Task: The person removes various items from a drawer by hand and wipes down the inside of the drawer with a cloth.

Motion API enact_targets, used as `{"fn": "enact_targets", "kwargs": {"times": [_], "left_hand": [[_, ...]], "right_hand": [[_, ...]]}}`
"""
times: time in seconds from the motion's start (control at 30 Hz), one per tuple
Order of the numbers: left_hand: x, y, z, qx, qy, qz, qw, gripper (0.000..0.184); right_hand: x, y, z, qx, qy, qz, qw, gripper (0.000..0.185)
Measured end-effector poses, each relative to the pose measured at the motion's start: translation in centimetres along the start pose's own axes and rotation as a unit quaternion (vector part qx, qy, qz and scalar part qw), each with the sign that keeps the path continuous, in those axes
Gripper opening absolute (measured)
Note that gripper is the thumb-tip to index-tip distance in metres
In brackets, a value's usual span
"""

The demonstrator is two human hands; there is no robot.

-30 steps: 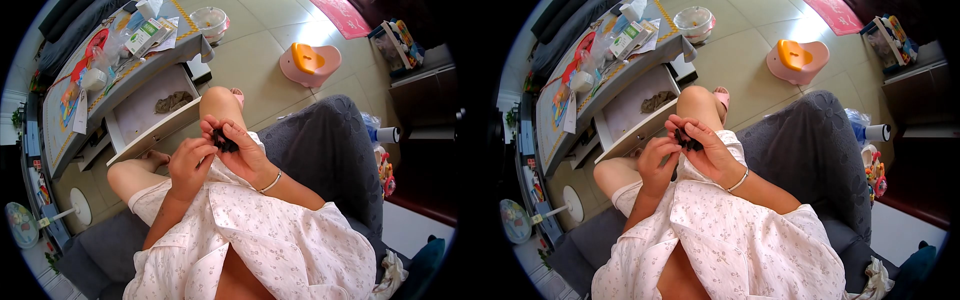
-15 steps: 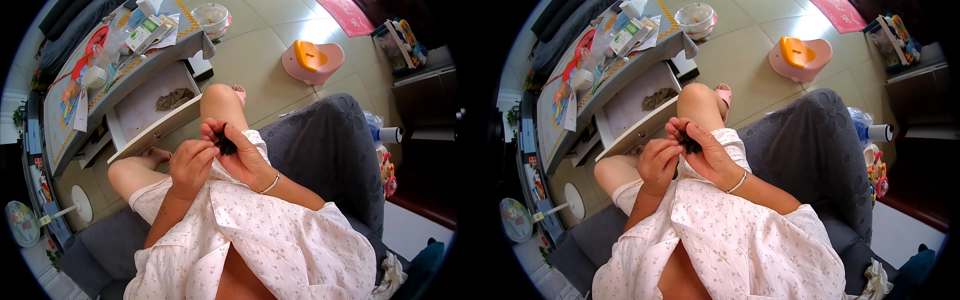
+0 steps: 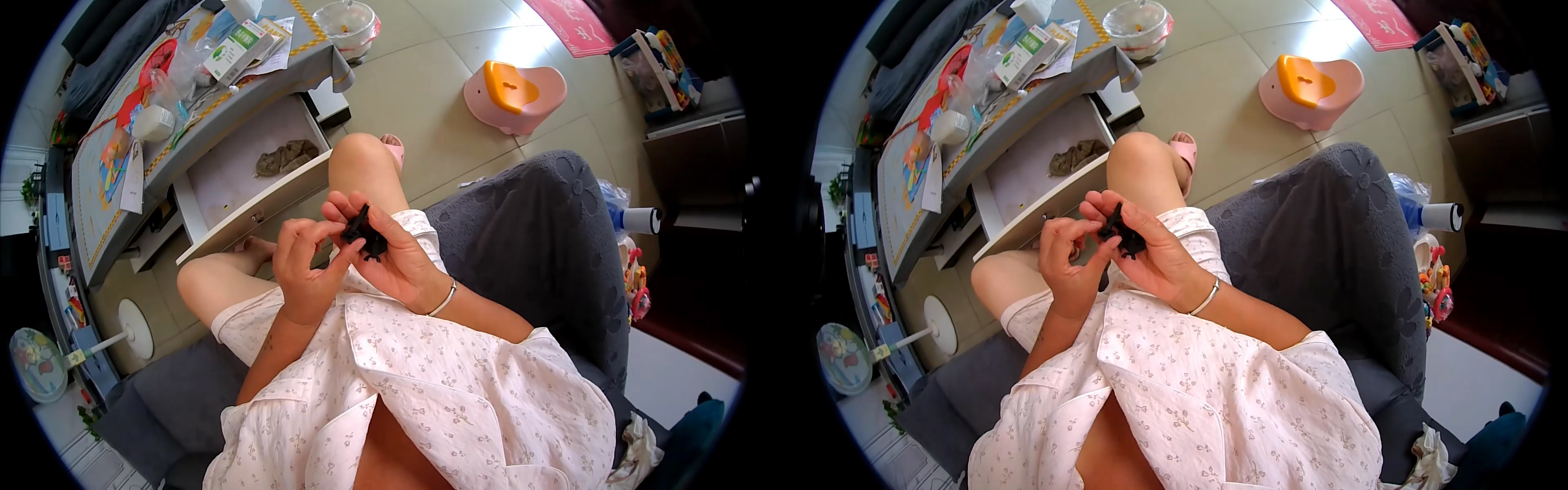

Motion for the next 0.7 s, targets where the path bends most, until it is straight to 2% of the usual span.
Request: {"fn": "enact_targets", "kwargs": {"times": [0.4,0.53,0.7], "left_hand": [[0.0,0.1,-0.2,0.022,0.026,0.01,0.999,0.03],[0.0,0.1,-0.4,0.038,0.036,0.0,0.999,0.029],[-0.5,0.7,-1.9,0.104,0.125,-0.001,0.987,0.028]], "right_hand": [[-0.1,0.0,-0.1,0.003,0.022,-0.004,1.0,0.037],[0.5,-0.1,-0.1,0.003,0.02,0.025,0.999,0.036],[1.3,0.2,-0.2,0.002,0.012,0.091,0.996,0.031]]}}
Point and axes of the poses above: each hand's wrist, its own y-axis away from the middle knuckle, its own x-axis out of the back of the hand, z = x × y, the point moved 5 cm from there along -y, towards the middle knuckle, and after that the axes turned 7 degrees about -x, right-handed, at the moved point
